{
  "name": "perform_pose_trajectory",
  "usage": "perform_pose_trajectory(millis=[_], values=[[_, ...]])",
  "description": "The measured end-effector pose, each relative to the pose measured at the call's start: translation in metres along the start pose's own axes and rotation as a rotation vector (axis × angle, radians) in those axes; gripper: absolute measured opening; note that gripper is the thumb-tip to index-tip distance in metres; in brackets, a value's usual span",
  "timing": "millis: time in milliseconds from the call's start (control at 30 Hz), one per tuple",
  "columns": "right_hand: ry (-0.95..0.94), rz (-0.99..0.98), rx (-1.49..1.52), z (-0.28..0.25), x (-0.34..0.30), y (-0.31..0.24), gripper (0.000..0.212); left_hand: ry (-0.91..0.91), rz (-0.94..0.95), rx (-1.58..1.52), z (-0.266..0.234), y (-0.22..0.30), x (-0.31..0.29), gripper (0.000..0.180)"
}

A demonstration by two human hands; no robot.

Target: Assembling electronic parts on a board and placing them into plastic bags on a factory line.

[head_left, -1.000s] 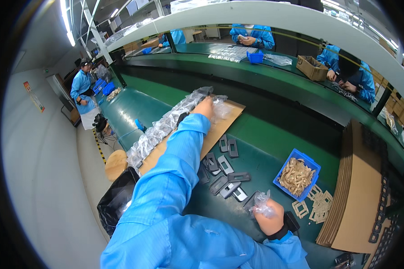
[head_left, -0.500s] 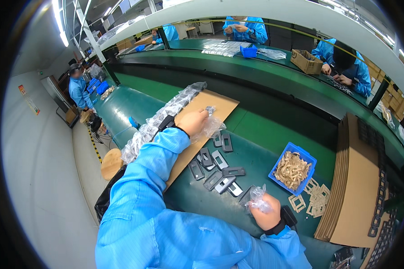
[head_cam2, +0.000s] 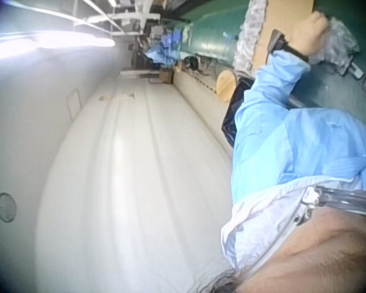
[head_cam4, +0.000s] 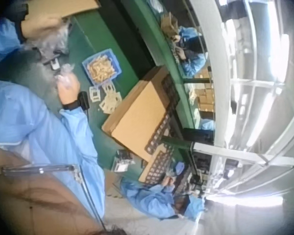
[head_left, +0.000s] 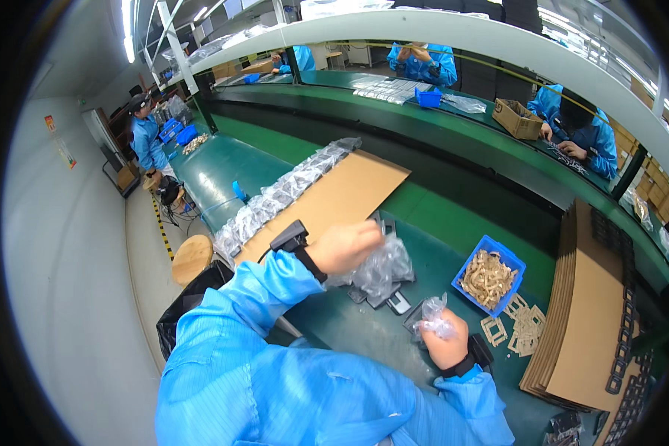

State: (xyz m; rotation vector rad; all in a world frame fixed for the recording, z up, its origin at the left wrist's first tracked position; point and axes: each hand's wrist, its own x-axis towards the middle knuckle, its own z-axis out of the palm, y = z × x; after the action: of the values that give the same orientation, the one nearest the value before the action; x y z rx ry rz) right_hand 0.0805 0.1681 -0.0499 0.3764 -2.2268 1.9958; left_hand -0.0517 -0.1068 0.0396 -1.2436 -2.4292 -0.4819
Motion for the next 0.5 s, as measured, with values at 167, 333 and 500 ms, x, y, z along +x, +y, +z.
perform_pose_trajectory(millis=[167,333,500], values=[[0.001,0.132,0.268,0.005,-0.002,0.009,0.021,0.276,-0.336,-0.321,-0.015,0.032,0.017,0.011],[-0.16,0.231,0.845,0.005,-0.003,-0.003,0.044,0.218,0.019,-0.216,0.029,0.093,0.016,0.012],[-0.068,0.321,0.941,0.006,0.0,-0.008,0.041,0.316,0.036,-0.306,0.091,0.148,0.002,0.017]])
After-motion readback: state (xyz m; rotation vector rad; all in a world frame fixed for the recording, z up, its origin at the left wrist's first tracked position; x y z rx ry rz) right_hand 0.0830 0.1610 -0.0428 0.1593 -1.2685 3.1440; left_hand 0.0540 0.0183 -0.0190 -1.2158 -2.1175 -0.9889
